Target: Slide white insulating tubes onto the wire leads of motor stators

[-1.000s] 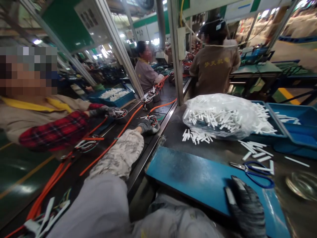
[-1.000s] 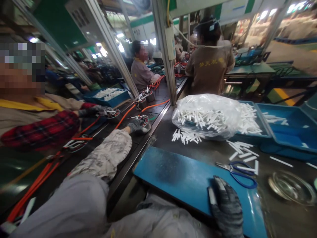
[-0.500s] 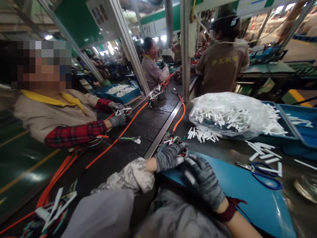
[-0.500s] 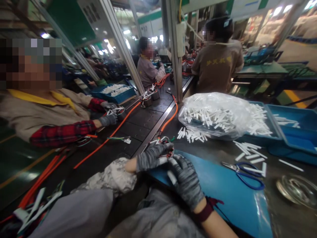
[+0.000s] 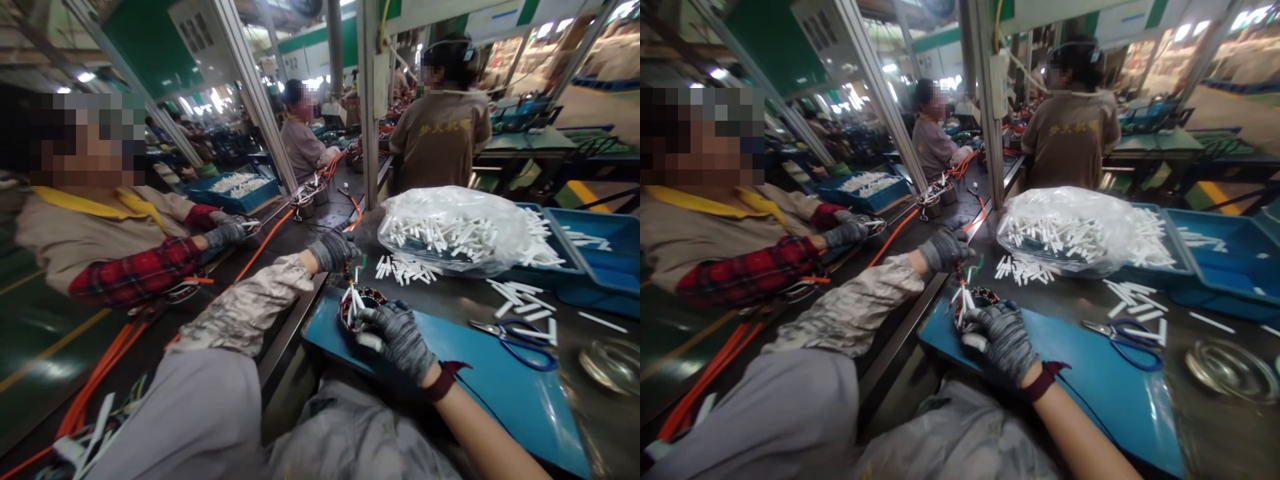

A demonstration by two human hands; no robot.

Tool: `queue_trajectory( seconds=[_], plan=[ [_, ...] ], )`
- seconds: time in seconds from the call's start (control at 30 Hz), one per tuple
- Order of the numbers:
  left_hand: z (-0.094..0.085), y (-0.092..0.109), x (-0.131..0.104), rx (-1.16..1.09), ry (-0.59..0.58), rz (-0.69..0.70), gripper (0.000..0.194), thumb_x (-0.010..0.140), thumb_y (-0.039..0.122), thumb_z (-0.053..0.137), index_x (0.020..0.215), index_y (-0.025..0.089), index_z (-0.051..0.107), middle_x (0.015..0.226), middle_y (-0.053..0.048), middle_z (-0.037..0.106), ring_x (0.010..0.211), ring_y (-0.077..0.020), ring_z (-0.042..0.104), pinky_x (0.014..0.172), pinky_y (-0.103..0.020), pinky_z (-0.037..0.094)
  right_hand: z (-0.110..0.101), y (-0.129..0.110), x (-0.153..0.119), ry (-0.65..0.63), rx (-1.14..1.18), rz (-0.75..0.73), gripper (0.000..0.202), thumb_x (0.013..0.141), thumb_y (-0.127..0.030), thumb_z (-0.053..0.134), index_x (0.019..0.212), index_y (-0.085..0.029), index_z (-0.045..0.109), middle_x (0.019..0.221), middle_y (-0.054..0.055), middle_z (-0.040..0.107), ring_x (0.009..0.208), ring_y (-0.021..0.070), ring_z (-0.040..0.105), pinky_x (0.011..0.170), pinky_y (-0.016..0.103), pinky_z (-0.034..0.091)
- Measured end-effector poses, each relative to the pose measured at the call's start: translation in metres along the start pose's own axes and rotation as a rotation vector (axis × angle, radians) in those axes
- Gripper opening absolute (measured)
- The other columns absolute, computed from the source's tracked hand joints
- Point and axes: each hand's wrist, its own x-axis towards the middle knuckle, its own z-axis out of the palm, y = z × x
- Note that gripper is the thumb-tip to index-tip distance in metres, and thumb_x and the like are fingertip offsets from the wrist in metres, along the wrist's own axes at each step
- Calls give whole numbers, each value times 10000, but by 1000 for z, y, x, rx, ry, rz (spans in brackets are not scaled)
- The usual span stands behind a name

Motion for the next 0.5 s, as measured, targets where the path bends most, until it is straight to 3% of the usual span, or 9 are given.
queue_trajectory(
  seconds=[0.07, 0.13, 0.2, 0.27, 0.33, 0.4, 0.5],
  plan=[
    [-11, 2, -28, 3, -34, -46, 339, 985, 191, 490, 1167, 154, 774, 957, -126, 781, 1077, -263, 670, 1187, -540, 363, -11, 11, -3, 54, 164, 25, 372, 958, -600, 632, 1126, -302, 779, 978, 53, 790, 910, 250, 698, 942, 458, 489],
    [-10, 6, -57, -7, -94, -116, 359, 974, 231, 535, 1243, 120, 745, 975, -176, 774, 1032, -313, 686, 1068, -567, 455, -23, 20, -4, 109, 356, 107, 368, 987, -582, 587, 1095, -289, 784, 1005, 52, 797, 898, 230, 713, 884, 405, 532],
    [0, 10, -85, -56, -198, -142, 356, 880, 313, 713, 1191, 151, 769, 881, -137, 777, 880, -304, 717, 886, -472, 554, -34, 24, -4, 119, 494, 199, 339, 990, -545, 586, 1073, -288, 790, 1031, 45, 805, 917, 220, 727, 866, 376, 557],
    [14, 14, -105, -297, -260, -140, 445, 807, 338, 802, 1228, 201, 751, 865, -62, 788, 805, -251, 734, 765, -345, 573, -39, 23, -1, 102, 546, 249, 313, 966, -530, 620, 1060, -291, 799, 1055, 37, 810, 951, 221, 733, 894, 376, 564],
    [27, 22, -115, -648, -171, -139, 523, 844, 322, 768, 1351, 230, 674, 1041, -37, 800, 935, -222, 752, 810, -301, 584, -40, 18, 2, 64, 583, 268, 308, 949, -528, 643, 1073, -292, 799, 1065, 33, 810, 956, 215, 730, 906, 378, 567],
    [35, 36, -113, -842, 59, -146, 547, 882, 335, 730, 1402, 201, 625, 1280, -88, 741, 1188, -253, 695, 1005, -372, 562, -38, 15, 4, 6, 668, 288, 322, 936, -538, 661, 1092, -288, 790, 1050, 29, 808, 926, 202, 724, 866, 362, 579],
    [38, 65, -91, -696, 292, -117, 514, 873, 462, 752, 1301, 186, 683, 1309, -116, 714, 1264, -283, 647, 1136, -465, 493, -38, 18, 4, -51, 852, 360, 366, 876, -562, 736, 1087, -265, 773, 1013, 26, 797, 897, 188, 717, 814, 336, 597]
  ],
)
